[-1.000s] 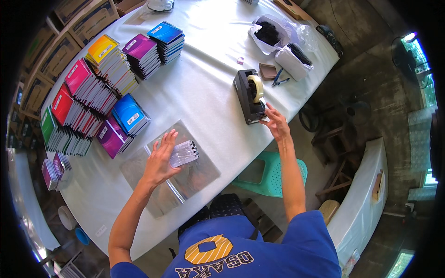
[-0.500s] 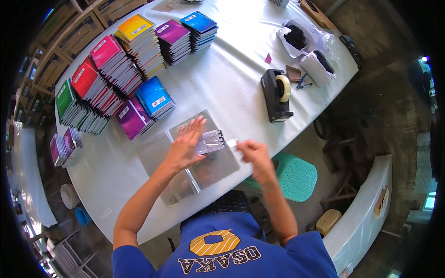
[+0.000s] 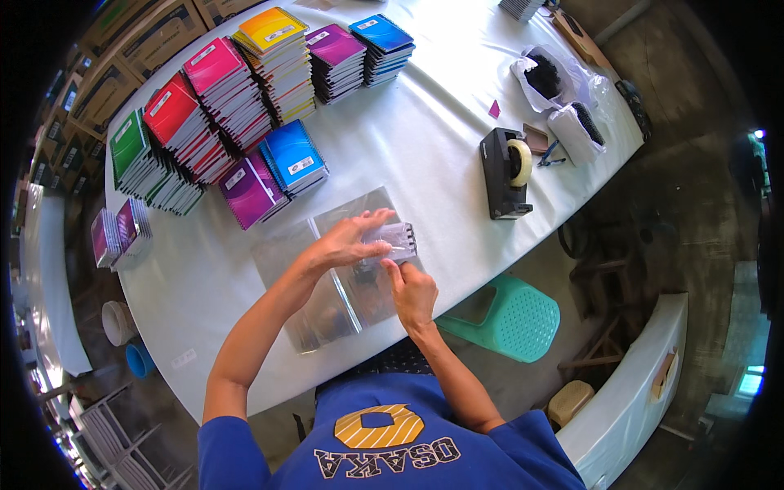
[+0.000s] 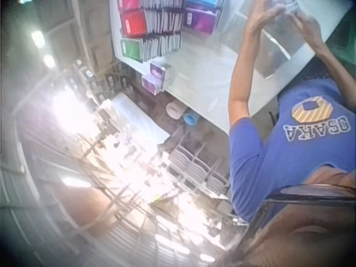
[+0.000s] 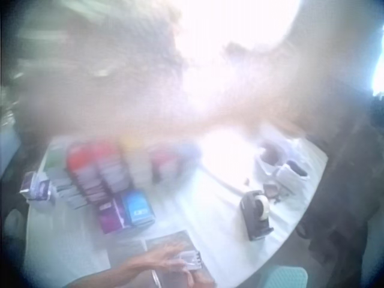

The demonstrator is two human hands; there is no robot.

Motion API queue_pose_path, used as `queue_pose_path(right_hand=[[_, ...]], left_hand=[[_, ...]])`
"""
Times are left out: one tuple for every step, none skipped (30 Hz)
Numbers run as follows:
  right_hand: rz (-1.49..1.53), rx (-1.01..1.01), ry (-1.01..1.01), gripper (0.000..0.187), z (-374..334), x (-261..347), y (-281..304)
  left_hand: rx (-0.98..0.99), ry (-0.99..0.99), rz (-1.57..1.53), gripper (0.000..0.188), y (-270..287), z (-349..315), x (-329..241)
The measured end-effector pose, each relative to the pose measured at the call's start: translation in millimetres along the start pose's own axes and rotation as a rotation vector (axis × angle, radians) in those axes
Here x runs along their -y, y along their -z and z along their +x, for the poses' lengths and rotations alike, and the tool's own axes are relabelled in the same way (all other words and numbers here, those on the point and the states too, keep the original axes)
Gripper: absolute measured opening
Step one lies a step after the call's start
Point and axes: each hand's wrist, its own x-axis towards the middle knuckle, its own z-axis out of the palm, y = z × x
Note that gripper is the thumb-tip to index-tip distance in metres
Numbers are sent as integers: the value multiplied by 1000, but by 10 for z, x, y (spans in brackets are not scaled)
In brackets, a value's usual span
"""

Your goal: The person stacks spiral notebooks, places them into a clear plastic sleeve, and seals the package with tape from a dispenser.

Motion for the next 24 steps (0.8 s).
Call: queue_pose_path(right_hand=[[-396, 72, 45, 29, 37, -50, 25], [-794, 127, 96, 31, 105, -114, 84], [-792, 125, 103, 31, 178, -242, 167], [-469, 290, -48, 36, 230, -458, 338], [-138, 446, -192, 43, 288, -651, 508], [142, 537, -402, 44, 343, -790, 676], [140, 566, -407, 44, 391, -718, 723], [450, 644, -664, 44, 444, -516, 748], [758, 696, -921, 49, 518, -367, 800], [838, 839, -950, 63, 652, -443, 895], [828, 864, -960, 63, 660, -373, 827], [431, 873, -818, 74, 640, -302, 756], [48, 862, -648, 85, 611, -228, 666], [40, 871, -605, 94, 652, -311, 653], [29, 917, -594, 94, 650, -273, 581], [21, 921, -613, 92, 631, -186, 502], [15, 931, -624, 89, 616, -100, 391], [34, 953, -665, 86, 605, -40, 249], [124, 991, -653, 86, 583, -60, 48], [155, 1046, -655, 86, 552, 45, -217], [185, 1102, -663, 87, 484, 215, -499], [174, 1157, -644, 87, 423, 358, -825], [158, 1201, -576, 88, 346, 511, -1190], [147, 1242, -507, 89, 241, 655, -1584]], left_hand=[[12, 0, -134, 82, -9, 9, 39], [10, -4, -130, 82, -5, 24, 3], [22, -14, -88, 77, -13, 15, -33], [37, -23, -55, 72, -83, 1, -77], [31, -25, -57, 72, -154, -30, -85], [56, -122, -76, 69, -223, -108, -65], [75, -202, -100, 67, -300, -237, 11], [66, -159, -142, 63, -357, -405, 37], [49, -147, -146, 63, -439, -520, 77], [-202, -113, -296, 63, -533, -577, 106], [-466, -57, -445, 63, -632, -700, 215], [-494, -44, -444, 63, -746, -853, 330], [-643, 54, -493, 63, -856, -1038, 447], [-787, 141, -540, 63, -941, -1203, 552], [-832, 155, -533, 63, -1009, -1442, 677], [-956, 211, -319, 63, -1080, -1686, 802], [-1075, 273, -93, 64, -1122, -1914, 924], [-1131, 287, -73, 64, -1123, -2114, 1055], [-1225, 393, 20, 65, -1104, -2314, 1198], [-1319, 513, 111, 66, -1093, -2530, 1359], [-1377, 547, 132, 66, -1067, -2765, 1512], [-1422, 653, 235, 67, -1019, -2968, 1683], [-1456, 757, 332, 69, -982, -3154, 1880], [-1479, 814, 422, 73, -994, -3354, 2106]])
